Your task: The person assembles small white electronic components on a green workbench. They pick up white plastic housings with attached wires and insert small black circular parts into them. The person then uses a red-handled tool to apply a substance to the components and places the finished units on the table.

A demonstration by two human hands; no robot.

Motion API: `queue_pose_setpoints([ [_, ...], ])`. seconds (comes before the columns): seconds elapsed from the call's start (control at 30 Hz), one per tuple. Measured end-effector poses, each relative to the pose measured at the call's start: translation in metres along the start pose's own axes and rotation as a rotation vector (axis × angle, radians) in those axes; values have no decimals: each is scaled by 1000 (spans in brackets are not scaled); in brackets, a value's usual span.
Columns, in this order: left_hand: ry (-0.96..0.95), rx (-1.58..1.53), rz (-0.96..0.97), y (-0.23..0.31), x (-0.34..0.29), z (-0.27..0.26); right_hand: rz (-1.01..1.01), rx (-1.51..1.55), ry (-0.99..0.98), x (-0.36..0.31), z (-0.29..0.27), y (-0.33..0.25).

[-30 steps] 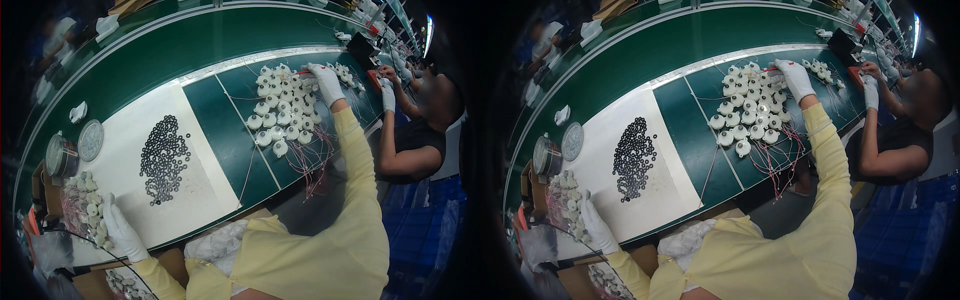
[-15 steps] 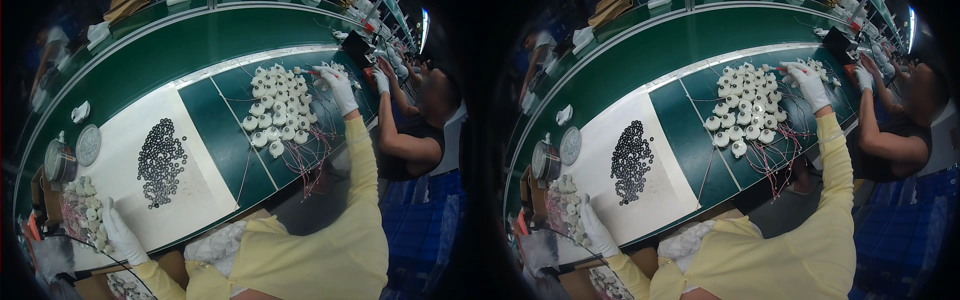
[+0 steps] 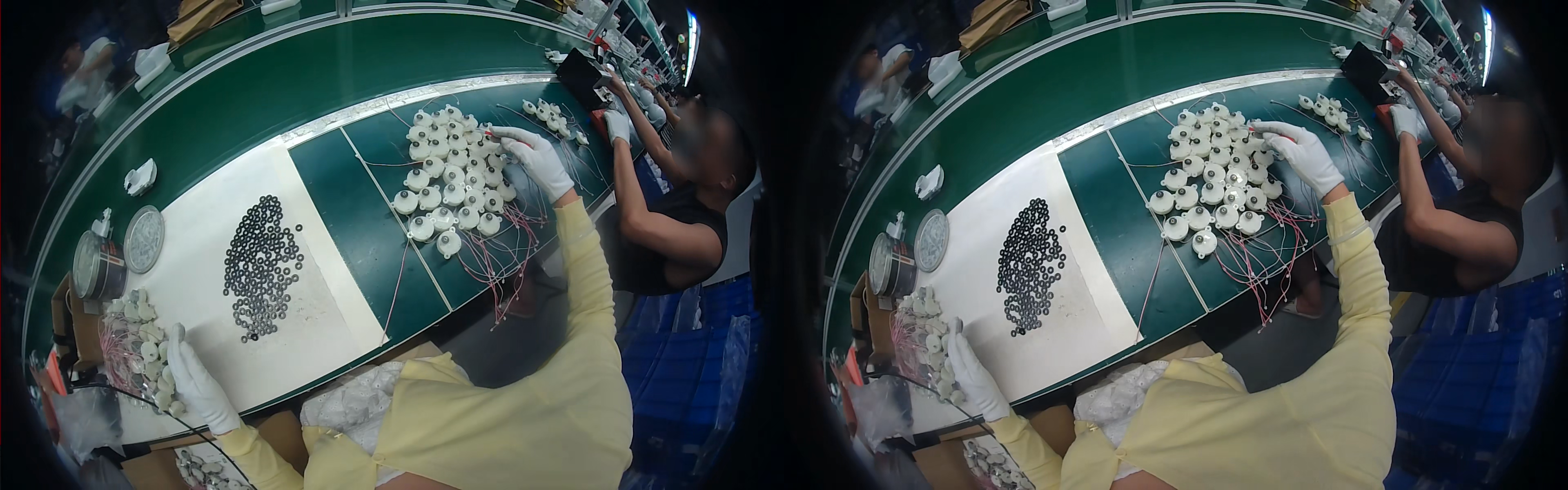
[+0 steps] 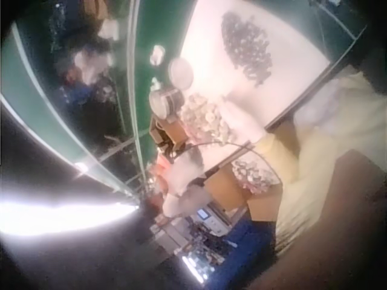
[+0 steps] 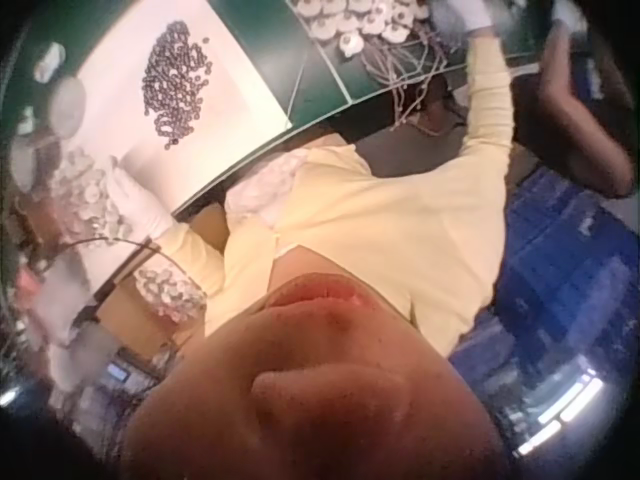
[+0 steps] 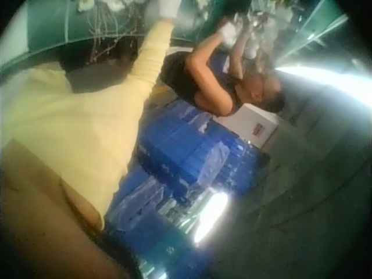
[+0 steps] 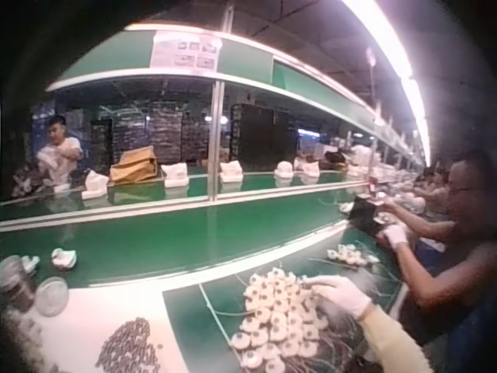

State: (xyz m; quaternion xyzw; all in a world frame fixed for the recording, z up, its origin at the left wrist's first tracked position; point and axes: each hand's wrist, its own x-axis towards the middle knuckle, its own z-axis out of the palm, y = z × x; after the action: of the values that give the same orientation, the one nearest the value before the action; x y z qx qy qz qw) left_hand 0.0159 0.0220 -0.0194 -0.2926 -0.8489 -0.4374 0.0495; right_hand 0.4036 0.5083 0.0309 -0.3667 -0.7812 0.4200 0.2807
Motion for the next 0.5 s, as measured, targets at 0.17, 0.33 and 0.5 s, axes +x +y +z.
queue_pose_setpoints([
  [0.17,3,8,5,0,0,0,54,31,10,2,-4,4],
  [0.33,9,-7,3,1,0,1,86,48,41,-2,-4,2],
  [0.5,2,7,13,-1,0,0,113,107,61,-3,-9,13],
])
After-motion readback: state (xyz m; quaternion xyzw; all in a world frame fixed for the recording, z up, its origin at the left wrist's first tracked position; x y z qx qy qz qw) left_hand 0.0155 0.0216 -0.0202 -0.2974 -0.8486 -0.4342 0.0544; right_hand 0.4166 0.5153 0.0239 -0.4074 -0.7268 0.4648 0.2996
